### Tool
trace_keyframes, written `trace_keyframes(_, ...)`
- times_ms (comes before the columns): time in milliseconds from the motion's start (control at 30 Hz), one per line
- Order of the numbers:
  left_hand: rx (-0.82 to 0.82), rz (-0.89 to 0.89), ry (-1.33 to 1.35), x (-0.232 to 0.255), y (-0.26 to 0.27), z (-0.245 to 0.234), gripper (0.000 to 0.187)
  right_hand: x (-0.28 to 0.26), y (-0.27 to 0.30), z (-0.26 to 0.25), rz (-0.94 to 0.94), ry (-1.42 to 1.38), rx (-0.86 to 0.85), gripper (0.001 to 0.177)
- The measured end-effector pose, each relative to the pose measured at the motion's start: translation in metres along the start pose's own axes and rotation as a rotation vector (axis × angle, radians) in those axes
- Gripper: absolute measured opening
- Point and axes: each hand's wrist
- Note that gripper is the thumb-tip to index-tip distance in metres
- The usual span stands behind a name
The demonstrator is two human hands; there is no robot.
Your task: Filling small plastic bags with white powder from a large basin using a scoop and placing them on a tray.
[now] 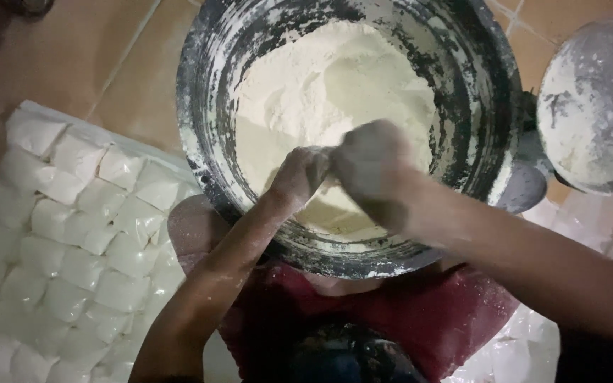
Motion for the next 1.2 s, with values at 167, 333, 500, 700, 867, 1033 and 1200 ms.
trace_keyframes(167,-0.016,0.126,-0.579,0.013,-0.004,0.002,0.03,0.075,0.037,0.004,-0.032,0.431,0.294,0.031)
trace_keyframes(333,0.095,0.256,-0.592,-0.034,-0.032,0.006,0.032,0.105,-0.023,0.158,0.032,0.28,-0.095,0.027)
trace_keyframes(500,0.057,0.081,-0.603,-0.027,-0.033,0.005,0.022,0.065,-0.067,0.314,-0.165,-0.284,0.232,0.028)
trace_keyframes(700,0.086,0.062,-0.665,-0.031,-0.031,0.0,0.015,0.06,-0.009,0.239,-0.377,-0.346,0.539,0.018)
trace_keyframes(867,0.042,0.208,-0.776,-0.054,-0.039,0.005,0.026,0.074,0.06,0.119,0.128,-0.316,-0.149,0.046)
trace_keyframes(1033,0.027,0.223,-0.757,-0.047,-0.036,0.012,0.032,0.092,0.101,0.124,0.222,-0.502,0.07,0.029)
trace_keyframes(1200,0.027,0.37,-0.736,-0.059,-0.03,0.02,0.031,0.067,0.094,0.105,0.327,-0.578,0.072,0.031)
Point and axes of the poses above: each hand's wrist, its own y-axis away from the middle knuckle, its own z-axis out of the palm, x = y × z, and after that the axes turned 5 degrees about y, right-handed
